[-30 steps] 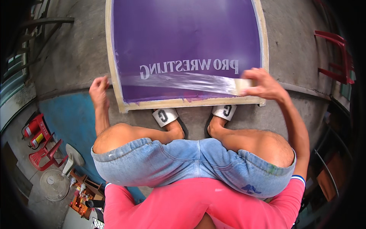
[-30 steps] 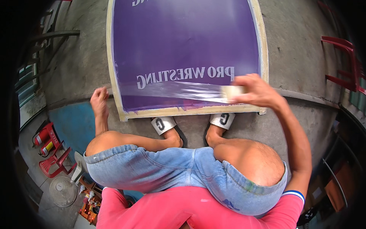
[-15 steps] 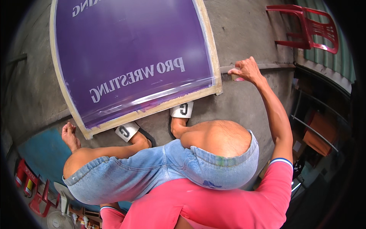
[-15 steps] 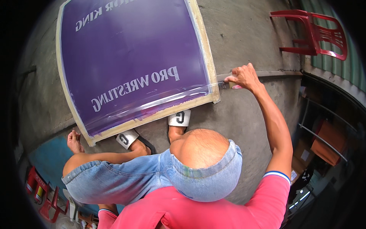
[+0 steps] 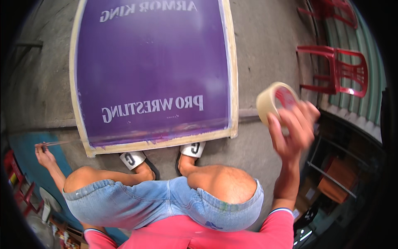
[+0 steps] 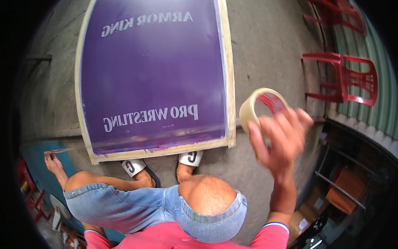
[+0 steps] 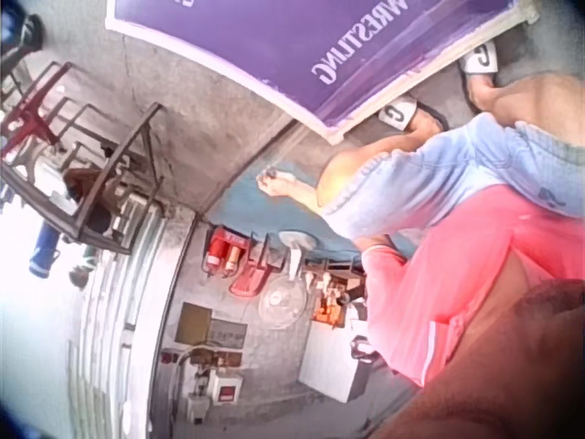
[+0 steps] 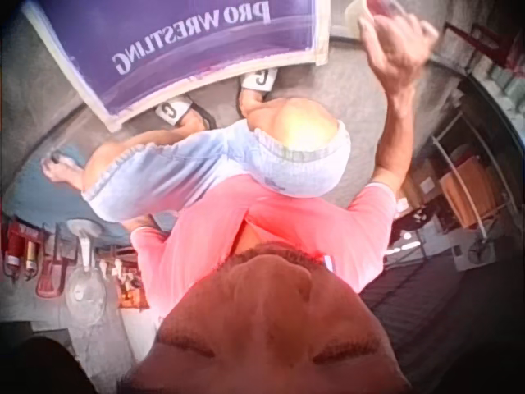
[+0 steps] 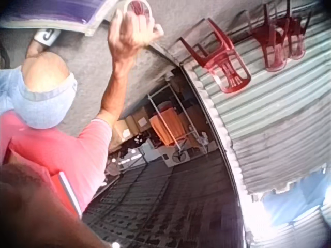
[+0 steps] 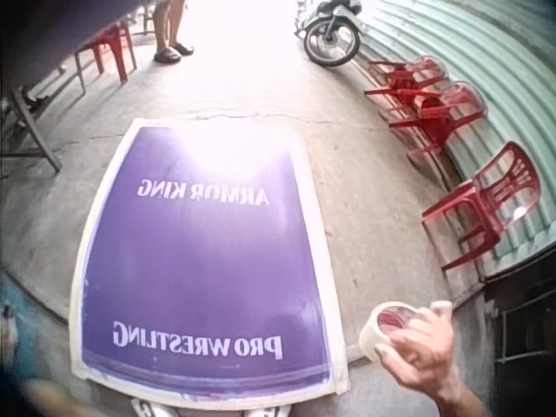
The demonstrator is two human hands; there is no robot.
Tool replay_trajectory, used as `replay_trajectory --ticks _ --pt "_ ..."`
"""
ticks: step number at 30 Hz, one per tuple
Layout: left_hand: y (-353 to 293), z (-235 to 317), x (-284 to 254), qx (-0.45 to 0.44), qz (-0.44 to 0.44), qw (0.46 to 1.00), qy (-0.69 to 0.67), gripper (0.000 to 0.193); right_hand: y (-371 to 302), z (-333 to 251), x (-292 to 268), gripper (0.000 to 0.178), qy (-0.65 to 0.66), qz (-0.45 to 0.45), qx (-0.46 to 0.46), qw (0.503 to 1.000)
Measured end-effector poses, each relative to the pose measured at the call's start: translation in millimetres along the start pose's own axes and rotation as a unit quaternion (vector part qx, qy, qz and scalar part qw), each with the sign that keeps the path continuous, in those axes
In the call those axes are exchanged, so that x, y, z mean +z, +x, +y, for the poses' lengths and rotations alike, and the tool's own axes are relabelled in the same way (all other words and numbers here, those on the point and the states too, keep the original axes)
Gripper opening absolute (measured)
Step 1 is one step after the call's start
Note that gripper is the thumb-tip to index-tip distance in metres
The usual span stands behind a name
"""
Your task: The person picks up a purple wrestling sign and places it on the floor. They then use clear packing tape to secure the sign's surface, applying multiple strips across the board and smoothing them down by hand.
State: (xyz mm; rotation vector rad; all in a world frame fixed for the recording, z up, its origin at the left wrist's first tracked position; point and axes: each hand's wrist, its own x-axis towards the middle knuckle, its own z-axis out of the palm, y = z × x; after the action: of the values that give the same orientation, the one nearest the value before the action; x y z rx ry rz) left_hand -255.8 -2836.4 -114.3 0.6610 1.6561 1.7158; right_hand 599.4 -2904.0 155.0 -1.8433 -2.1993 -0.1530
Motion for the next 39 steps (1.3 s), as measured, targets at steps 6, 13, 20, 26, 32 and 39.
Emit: replay_trajectory --ticks 6,13,20,26,32,39 --pt "87.9 27.5 -29.9 0.038 0.127 0.977 -0.168 0.024 24.8 -82.9 -53.9 0.01 0.158 0.187 -0.199 0.949" --pt "57.6 5.1 10.3 0.017 0.171 0.969 -0.178 0.03 39.5 -101.0 -40.8 0.008 0.228 0.224 -0.273 0.907" --pt "58.8 -13.6 19.1 -0.019 0.174 0.969 -0.173 0.033 31.7 -108.1 -41.9 0.007 0.262 0.223 -0.288 0.894" --pt "99.2 30.8 -50.3 0.018 0.149 0.972 -0.183 0.029 -2.8 -70.0 -20.1 0.006 0.329 0.296 -0.196 0.875" --pt "66.8 16.2 -13.1 -0.022 0.133 0.964 -0.231 0.029 -7.2 4.2 158.1 0.004 0.133 0.189 0.062 0.971" --pt "47.6 9.0 13.7 -0.048 0.136 0.956 -0.256 0.023 -36.1 6.6 227.7 0.034 0.123 0.122 0.162 0.971"
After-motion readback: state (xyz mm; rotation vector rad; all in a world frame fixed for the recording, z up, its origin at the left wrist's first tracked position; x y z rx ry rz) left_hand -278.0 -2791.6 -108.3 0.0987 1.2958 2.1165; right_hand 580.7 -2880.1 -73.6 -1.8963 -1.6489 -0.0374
